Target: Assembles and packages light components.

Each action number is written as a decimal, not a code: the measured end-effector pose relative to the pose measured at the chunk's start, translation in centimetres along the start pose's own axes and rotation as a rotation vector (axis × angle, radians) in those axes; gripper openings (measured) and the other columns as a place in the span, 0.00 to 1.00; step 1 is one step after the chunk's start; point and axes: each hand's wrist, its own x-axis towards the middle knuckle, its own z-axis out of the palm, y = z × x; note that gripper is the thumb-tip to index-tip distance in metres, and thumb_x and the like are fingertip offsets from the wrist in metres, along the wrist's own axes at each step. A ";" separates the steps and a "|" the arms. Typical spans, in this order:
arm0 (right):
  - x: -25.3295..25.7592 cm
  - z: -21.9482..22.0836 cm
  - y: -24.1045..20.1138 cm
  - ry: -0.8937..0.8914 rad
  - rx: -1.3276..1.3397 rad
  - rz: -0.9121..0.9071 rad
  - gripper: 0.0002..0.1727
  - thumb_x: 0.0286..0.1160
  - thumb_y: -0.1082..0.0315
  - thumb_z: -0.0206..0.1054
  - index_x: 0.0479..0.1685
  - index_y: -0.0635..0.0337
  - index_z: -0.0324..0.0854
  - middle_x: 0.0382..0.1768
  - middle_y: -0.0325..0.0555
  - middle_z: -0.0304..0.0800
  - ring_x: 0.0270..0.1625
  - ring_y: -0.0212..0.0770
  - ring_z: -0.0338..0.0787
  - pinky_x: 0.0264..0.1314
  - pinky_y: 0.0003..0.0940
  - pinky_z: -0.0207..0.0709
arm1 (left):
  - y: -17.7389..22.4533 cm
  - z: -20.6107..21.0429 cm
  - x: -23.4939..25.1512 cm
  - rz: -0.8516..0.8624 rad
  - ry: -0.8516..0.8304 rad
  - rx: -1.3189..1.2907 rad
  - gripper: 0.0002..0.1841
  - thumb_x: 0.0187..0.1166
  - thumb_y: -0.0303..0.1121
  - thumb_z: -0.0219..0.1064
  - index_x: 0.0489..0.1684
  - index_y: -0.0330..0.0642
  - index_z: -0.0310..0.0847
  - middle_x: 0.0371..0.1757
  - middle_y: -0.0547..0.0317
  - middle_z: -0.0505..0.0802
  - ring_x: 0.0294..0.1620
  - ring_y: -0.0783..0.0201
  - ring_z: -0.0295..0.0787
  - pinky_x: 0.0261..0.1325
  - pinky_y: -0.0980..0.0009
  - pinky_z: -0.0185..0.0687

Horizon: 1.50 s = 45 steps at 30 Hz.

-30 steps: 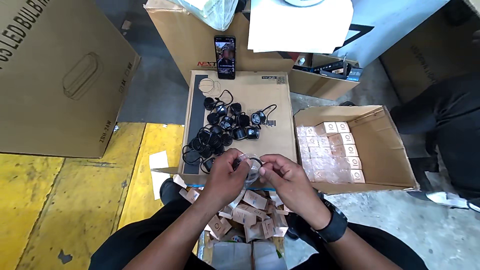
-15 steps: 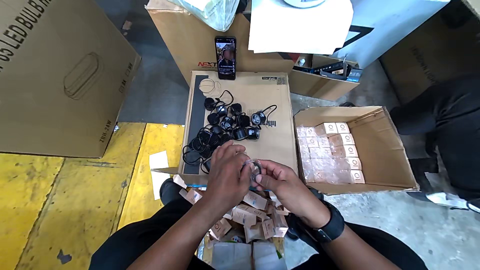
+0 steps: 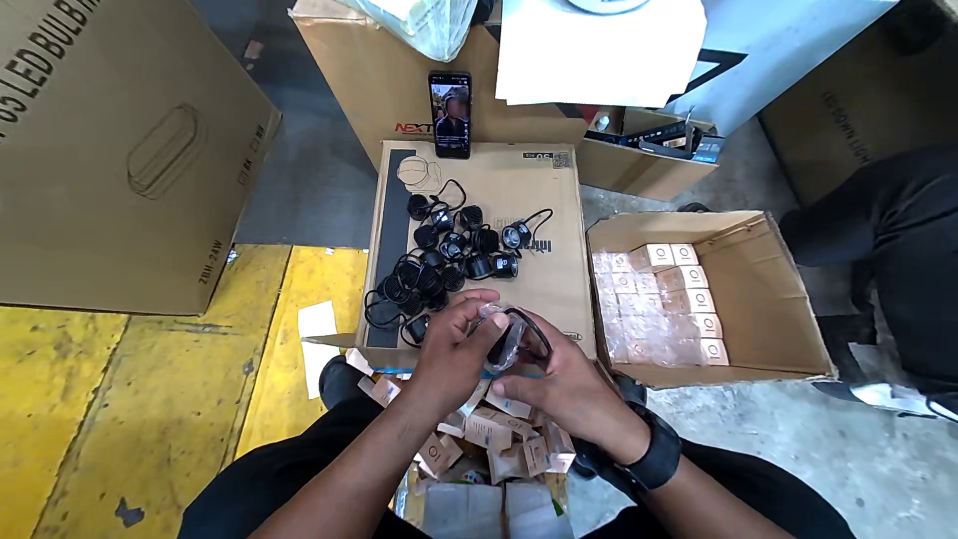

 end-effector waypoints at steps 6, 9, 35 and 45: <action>-0.2 0.6 0.1 0.043 0.028 -0.014 0.35 0.60 0.72 0.84 0.71 0.64 0.76 0.48 0.43 0.95 0.49 0.38 0.95 0.55 0.32 0.91 | -0.1 0.5 -0.3 -0.062 0.008 -0.174 0.10 0.85 0.29 0.64 0.48 0.33 0.89 0.54 0.49 0.93 0.53 0.60 0.91 0.59 0.64 0.88; -0.2 0.3 0.1 0.029 0.059 -0.041 0.27 0.62 0.72 0.83 0.63 0.64 0.80 0.43 0.43 0.95 0.45 0.37 0.94 0.51 0.31 0.90 | 0.2 0.5 -0.4 -0.061 -0.013 -0.199 0.09 0.85 0.28 0.64 0.49 0.31 0.88 0.48 0.49 0.94 0.47 0.60 0.92 0.55 0.64 0.90; -0.3 -2.6 -1.4 -0.358 0.180 0.154 0.10 0.68 0.75 0.67 0.45 0.57 0.88 0.31 0.35 0.90 0.31 0.26 0.85 0.33 0.23 0.79 | 1.6 -0.7 -0.7 0.060 -0.376 0.319 0.59 0.47 0.55 0.92 0.87 0.44 0.66 0.71 0.59 0.86 0.69 0.68 0.83 0.73 0.69 0.82; 0.0 -1.9 -1.0 -0.314 0.312 0.136 0.27 0.61 0.82 0.74 0.65 0.62 0.75 0.44 0.44 0.92 0.46 0.36 0.92 0.52 0.35 0.88 | 1.5 -0.9 -0.4 0.087 -0.157 0.331 0.41 0.59 0.51 0.87 0.75 0.45 0.80 0.57 0.65 0.92 0.54 0.72 0.90 0.60 0.71 0.89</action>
